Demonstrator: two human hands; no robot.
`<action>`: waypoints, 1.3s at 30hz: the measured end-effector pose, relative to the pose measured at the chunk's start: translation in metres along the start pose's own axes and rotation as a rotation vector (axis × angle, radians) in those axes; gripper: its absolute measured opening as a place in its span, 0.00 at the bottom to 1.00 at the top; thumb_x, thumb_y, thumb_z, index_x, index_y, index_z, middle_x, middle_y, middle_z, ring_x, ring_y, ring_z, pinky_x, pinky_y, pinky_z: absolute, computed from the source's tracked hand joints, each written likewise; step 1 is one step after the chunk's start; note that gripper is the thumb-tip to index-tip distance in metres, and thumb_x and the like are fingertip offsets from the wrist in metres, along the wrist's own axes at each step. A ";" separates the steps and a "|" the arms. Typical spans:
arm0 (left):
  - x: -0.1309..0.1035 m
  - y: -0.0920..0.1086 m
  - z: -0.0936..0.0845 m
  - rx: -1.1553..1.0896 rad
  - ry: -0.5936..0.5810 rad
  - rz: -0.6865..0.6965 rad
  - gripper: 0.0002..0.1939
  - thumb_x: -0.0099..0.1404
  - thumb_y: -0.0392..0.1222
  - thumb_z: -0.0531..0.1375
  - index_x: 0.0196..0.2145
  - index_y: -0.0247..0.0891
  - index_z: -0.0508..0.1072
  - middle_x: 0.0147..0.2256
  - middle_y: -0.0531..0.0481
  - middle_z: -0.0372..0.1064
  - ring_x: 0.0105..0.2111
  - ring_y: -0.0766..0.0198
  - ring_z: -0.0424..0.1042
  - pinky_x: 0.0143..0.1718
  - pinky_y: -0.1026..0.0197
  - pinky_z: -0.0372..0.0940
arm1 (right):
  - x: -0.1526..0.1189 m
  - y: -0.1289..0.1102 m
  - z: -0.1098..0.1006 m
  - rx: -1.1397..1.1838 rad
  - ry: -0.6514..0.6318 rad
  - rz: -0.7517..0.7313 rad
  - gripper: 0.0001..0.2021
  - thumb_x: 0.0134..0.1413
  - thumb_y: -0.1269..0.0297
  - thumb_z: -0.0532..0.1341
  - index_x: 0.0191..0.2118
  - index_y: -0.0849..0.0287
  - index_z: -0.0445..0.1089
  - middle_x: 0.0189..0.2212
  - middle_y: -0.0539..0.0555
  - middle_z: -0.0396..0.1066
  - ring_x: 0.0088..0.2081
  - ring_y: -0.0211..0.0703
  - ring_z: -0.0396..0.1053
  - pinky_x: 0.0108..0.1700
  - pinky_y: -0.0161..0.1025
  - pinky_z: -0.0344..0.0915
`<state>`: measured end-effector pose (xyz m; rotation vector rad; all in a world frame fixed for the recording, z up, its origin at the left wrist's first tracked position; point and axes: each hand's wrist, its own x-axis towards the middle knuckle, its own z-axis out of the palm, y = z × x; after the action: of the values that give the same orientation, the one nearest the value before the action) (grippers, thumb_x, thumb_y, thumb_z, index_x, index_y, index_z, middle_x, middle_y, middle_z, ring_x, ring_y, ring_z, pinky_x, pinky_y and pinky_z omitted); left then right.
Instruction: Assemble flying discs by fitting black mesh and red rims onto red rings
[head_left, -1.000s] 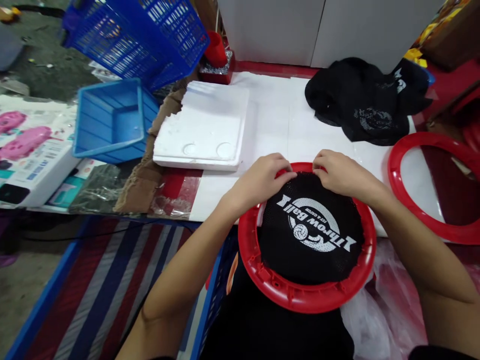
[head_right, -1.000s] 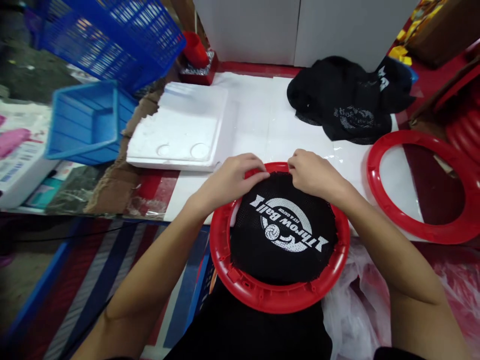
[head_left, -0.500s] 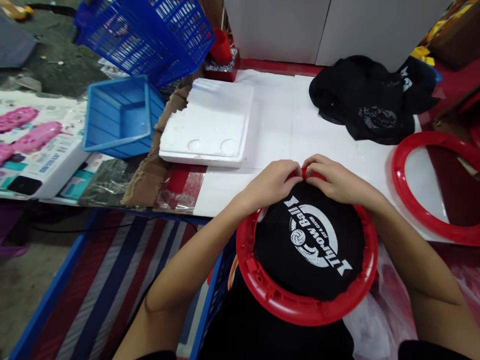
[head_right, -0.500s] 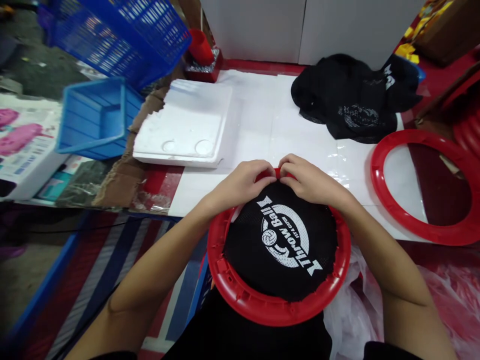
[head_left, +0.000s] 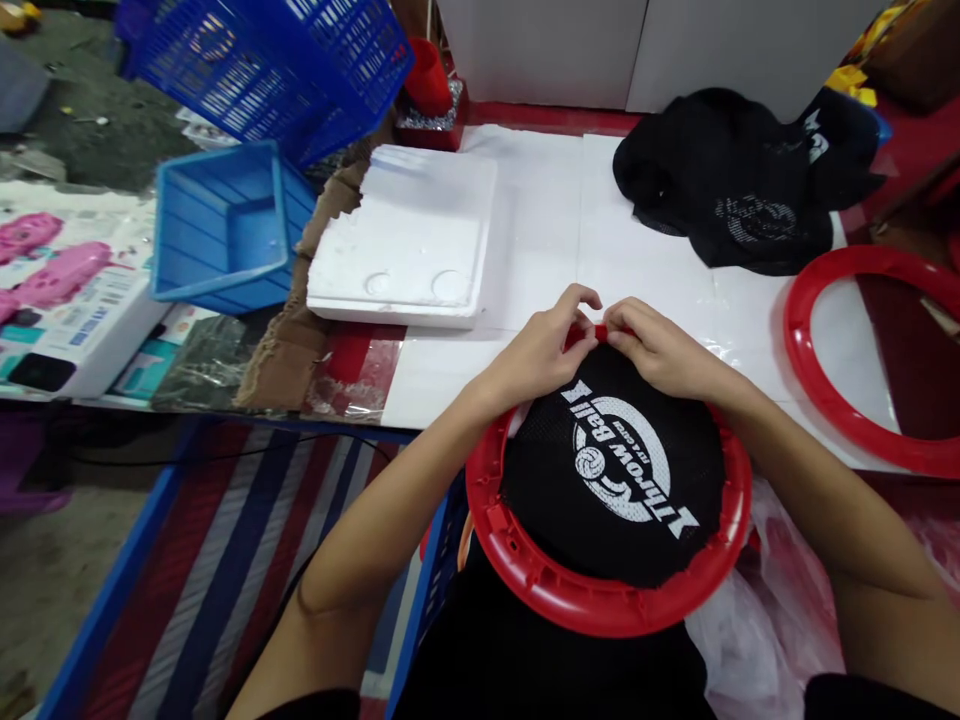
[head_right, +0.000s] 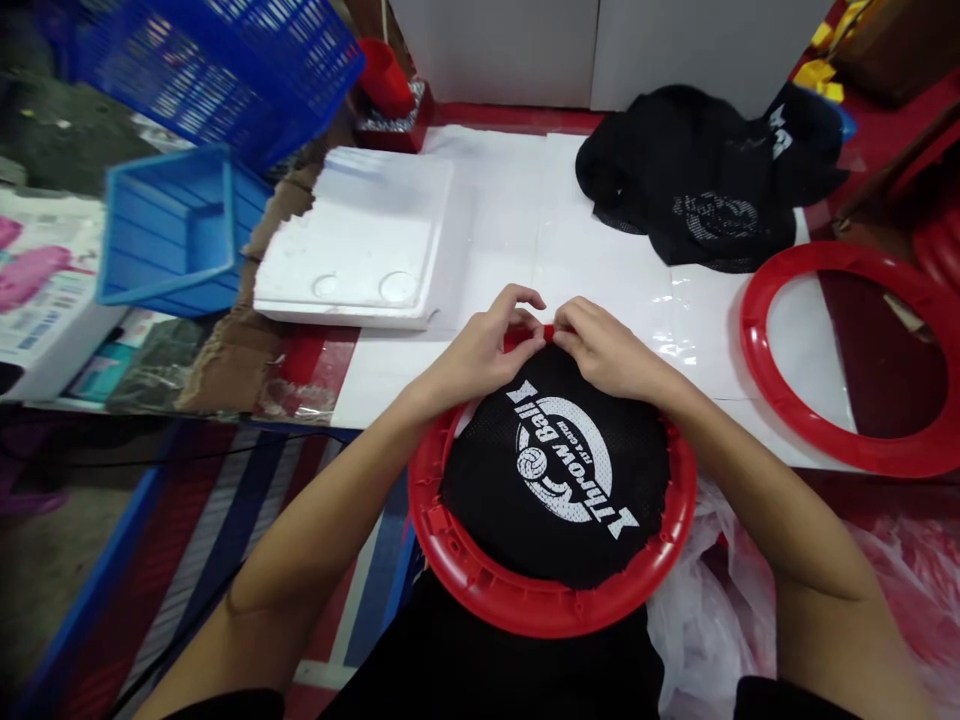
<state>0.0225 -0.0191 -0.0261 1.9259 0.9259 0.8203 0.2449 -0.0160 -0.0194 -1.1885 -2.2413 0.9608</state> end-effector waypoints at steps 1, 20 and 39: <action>0.000 -0.002 0.000 0.004 0.000 0.010 0.17 0.72 0.31 0.58 0.55 0.43 0.62 0.37 0.53 0.74 0.37 0.64 0.76 0.44 0.59 0.68 | -0.001 0.001 0.000 0.008 0.008 0.003 0.06 0.74 0.63 0.53 0.41 0.53 0.64 0.44 0.56 0.70 0.46 0.51 0.68 0.52 0.50 0.66; 0.027 0.010 -0.011 0.086 -0.090 -0.163 0.08 0.59 0.32 0.62 0.34 0.37 0.82 0.30 0.50 0.77 0.31 0.62 0.73 0.34 0.59 0.64 | 0.004 0.002 -0.019 0.123 -0.118 0.037 0.08 0.64 0.56 0.62 0.40 0.54 0.74 0.47 0.56 0.74 0.51 0.52 0.71 0.58 0.51 0.67; 0.001 0.033 -0.007 0.489 -0.068 -0.117 0.08 0.71 0.34 0.58 0.40 0.38 0.78 0.41 0.43 0.77 0.43 0.52 0.74 0.47 0.49 0.68 | 0.015 -0.008 -0.007 -0.051 -0.053 0.254 0.04 0.58 0.65 0.61 0.32 0.55 0.72 0.39 0.55 0.75 0.41 0.48 0.70 0.46 0.48 0.65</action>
<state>0.0271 -0.0277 0.0059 2.2680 1.2710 0.4833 0.2368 -0.0039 -0.0080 -1.5150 -2.2032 1.0456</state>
